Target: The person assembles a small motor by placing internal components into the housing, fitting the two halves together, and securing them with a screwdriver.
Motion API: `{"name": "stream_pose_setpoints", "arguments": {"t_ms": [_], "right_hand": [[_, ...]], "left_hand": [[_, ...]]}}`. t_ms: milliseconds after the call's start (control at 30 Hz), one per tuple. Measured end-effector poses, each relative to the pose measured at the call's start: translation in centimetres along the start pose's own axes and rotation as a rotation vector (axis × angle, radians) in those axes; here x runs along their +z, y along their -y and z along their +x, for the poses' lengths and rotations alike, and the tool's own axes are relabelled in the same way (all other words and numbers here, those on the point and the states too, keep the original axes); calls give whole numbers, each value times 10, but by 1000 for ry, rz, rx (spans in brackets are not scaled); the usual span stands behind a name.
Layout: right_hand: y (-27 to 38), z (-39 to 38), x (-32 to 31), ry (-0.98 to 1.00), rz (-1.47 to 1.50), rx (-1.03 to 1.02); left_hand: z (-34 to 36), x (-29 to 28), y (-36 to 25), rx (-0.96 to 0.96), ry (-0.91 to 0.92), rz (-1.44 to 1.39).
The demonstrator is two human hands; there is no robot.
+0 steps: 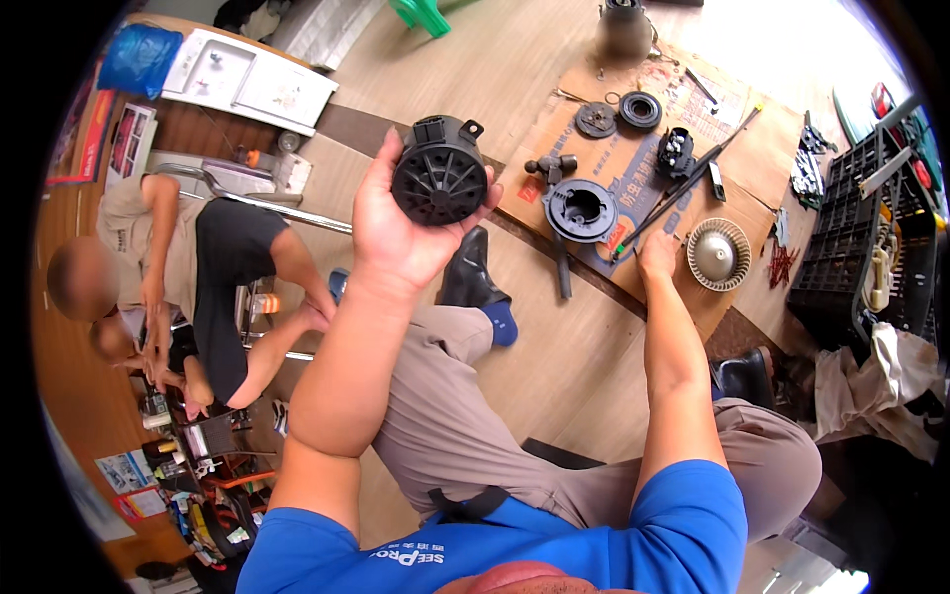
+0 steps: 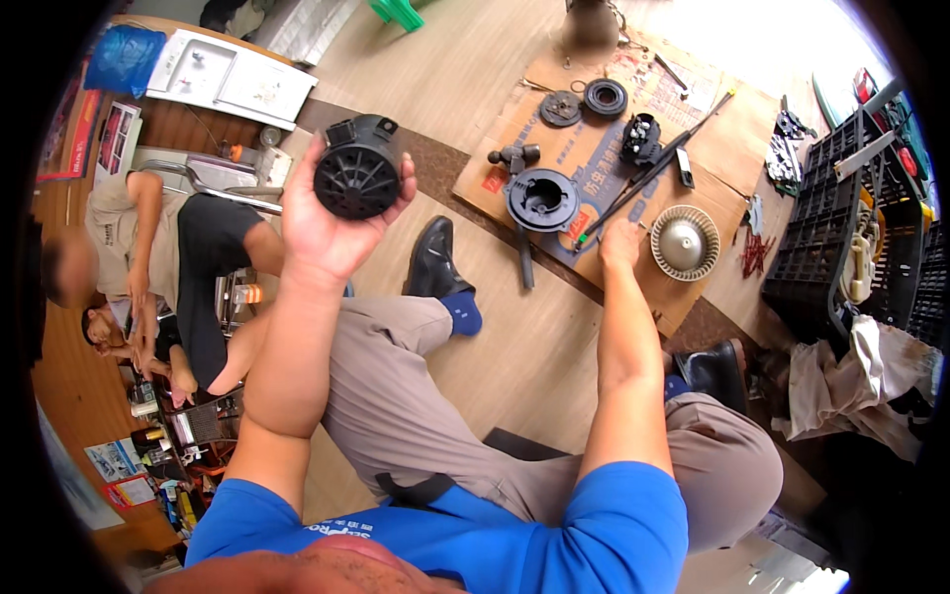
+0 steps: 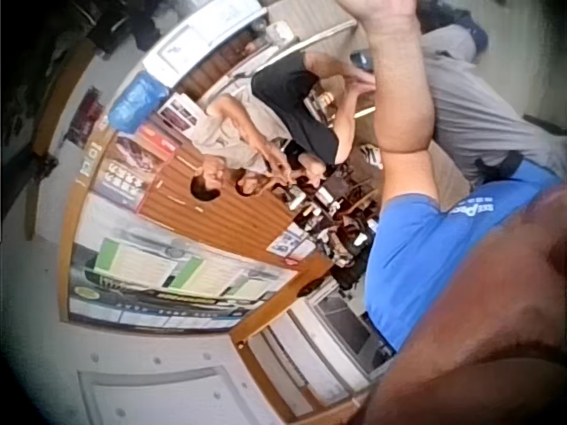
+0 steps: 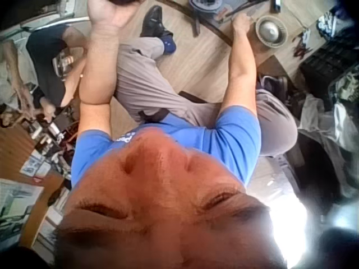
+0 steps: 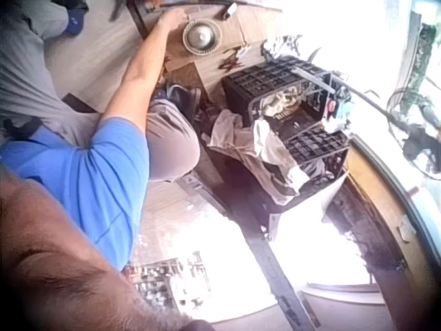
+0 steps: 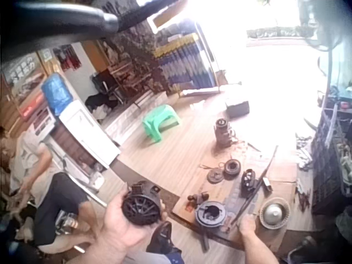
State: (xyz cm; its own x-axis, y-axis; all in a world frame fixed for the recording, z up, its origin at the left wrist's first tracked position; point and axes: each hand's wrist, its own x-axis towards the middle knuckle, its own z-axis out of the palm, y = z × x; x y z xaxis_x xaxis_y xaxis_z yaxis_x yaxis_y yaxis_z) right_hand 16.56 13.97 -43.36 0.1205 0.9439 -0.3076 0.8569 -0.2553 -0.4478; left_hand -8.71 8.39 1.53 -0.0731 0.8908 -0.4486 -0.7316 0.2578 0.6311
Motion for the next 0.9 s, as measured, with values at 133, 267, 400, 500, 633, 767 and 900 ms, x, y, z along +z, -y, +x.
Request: {"name": "stream_pose_setpoints", "arguments": {"t_ms": [133,267,400,500,633,767,900], "right_hand": [[17,0,1,28,250,-16],[17,35,-44,-108,633,39],[147,-50,-145,175,1181,-90],[204,-102,-238,352,1226,-356],[249,-167,-336,561,1209,-532],[263,-207,-368,691,950,-532],[250,-224,-366,674,931,-514]], "left_hand": [[0,-6,-8,29,19,-111],[23,36,5,63,23,-134],[7,2,-7,161,-55,-179],[-4,5,-14,172,-25,-244],[-9,15,-7,203,28,-346],[-16,13,-3,185,113,-422],[-19,18,4,193,124,-441]]}}
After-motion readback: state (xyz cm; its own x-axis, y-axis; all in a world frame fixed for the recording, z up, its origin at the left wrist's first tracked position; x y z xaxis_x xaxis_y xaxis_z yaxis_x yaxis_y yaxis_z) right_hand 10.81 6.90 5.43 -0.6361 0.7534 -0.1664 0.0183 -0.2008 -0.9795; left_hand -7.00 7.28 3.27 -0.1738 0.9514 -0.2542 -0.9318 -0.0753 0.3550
